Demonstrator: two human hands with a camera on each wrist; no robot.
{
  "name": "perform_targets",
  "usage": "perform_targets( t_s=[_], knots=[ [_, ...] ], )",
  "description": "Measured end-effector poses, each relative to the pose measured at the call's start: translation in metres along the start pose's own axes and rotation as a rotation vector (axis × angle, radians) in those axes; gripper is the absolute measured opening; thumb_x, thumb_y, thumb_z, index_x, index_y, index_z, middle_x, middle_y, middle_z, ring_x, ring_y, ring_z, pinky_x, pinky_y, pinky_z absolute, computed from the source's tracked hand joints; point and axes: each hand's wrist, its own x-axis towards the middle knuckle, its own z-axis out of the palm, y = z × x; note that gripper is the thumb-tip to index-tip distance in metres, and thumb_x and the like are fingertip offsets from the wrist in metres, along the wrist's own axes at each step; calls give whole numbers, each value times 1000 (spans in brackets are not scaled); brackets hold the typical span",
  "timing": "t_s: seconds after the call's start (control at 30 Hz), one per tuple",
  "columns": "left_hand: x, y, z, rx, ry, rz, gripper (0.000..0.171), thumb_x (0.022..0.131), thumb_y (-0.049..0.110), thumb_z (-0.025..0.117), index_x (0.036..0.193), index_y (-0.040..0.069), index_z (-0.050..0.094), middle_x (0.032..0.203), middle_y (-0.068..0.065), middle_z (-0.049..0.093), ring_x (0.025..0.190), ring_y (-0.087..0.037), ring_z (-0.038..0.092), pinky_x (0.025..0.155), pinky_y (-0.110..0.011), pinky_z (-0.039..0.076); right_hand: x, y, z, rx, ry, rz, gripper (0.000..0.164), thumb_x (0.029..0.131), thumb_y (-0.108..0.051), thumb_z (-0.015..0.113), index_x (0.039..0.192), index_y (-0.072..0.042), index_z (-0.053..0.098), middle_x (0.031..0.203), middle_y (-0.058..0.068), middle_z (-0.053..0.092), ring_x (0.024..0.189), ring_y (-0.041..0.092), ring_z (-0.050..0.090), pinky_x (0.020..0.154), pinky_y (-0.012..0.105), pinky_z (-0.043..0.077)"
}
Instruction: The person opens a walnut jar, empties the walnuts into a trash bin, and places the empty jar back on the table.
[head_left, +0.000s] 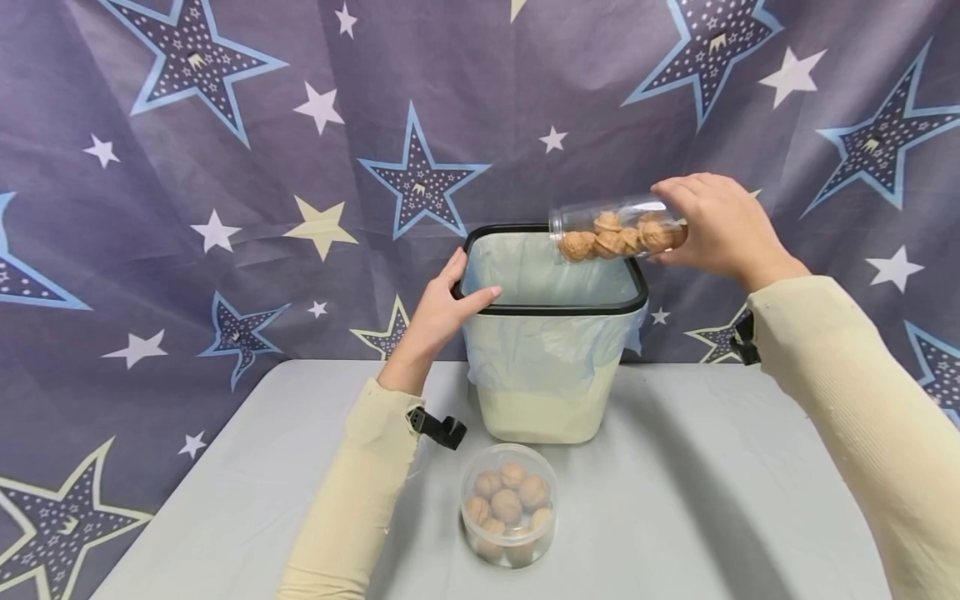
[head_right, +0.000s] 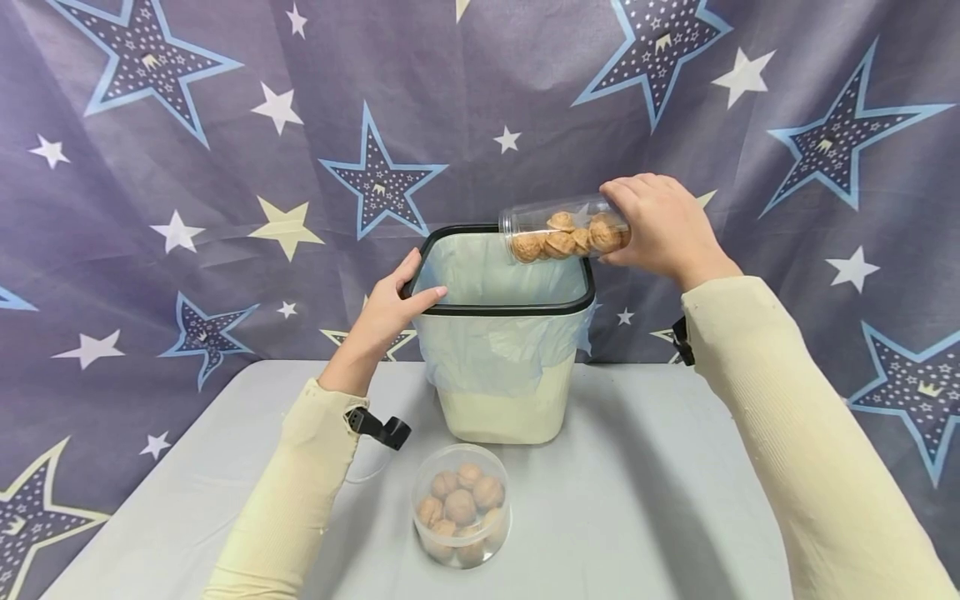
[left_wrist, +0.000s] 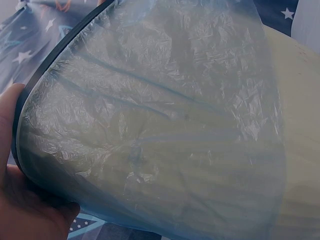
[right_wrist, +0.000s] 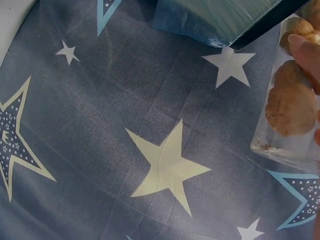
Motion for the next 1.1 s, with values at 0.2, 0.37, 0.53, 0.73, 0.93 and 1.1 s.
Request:
perform_targets(
  t_s=[0.2,0.37,0.53,0.73,0.93,1.1],
  knots=[
    [-2,3,0,0,2,13,84,87,24,66,149,2,13,158,-7,8,143,-12,5,116,-29,11,-1,0,1,7,2,-51,76,50,-14,89,117,6,57,112,24,62,102,40,54,94,51,39],
    [0,1,0,-3,6,14,85,87,24,67,149,2,13,158,-5,9,143,-10,6,115,-28,12,0,2,2,-45,17,-110,76,50,-13,87,116,6,57,111,23,61,103,39,53,95,51,38],
    [-4,11,-1,-20,-11,-7,83,87,19,66,148,0,12,158,-7,7,144,-13,5,116,-29,11,-2,4,1,-46,27,-96,75,50,-15,87,115,6,57,111,23,61,103,40,53,95,50,38],
    [-7,16,-1,-22,-15,-9,82,87,16,65,148,-1,12,158,-9,7,144,-16,4,116,-31,10,-3,6,1,-38,30,-94,74,51,-17,86,115,6,57,111,24,61,101,40,54,93,51,39],
    [0,1,0,-12,-1,6,85,87,23,66,149,3,13,158,-3,8,143,-9,5,115,-28,11,-5,7,2,-21,25,-95,76,50,-16,87,116,6,56,112,23,61,102,40,54,93,51,39],
    [0,-2,0,-4,8,24,85,87,25,66,149,3,13,158,-3,8,143,-10,6,115,-29,12,-5,7,2,-18,20,-87,76,50,-17,87,116,6,56,113,23,61,103,40,53,94,51,38]
  ],
)
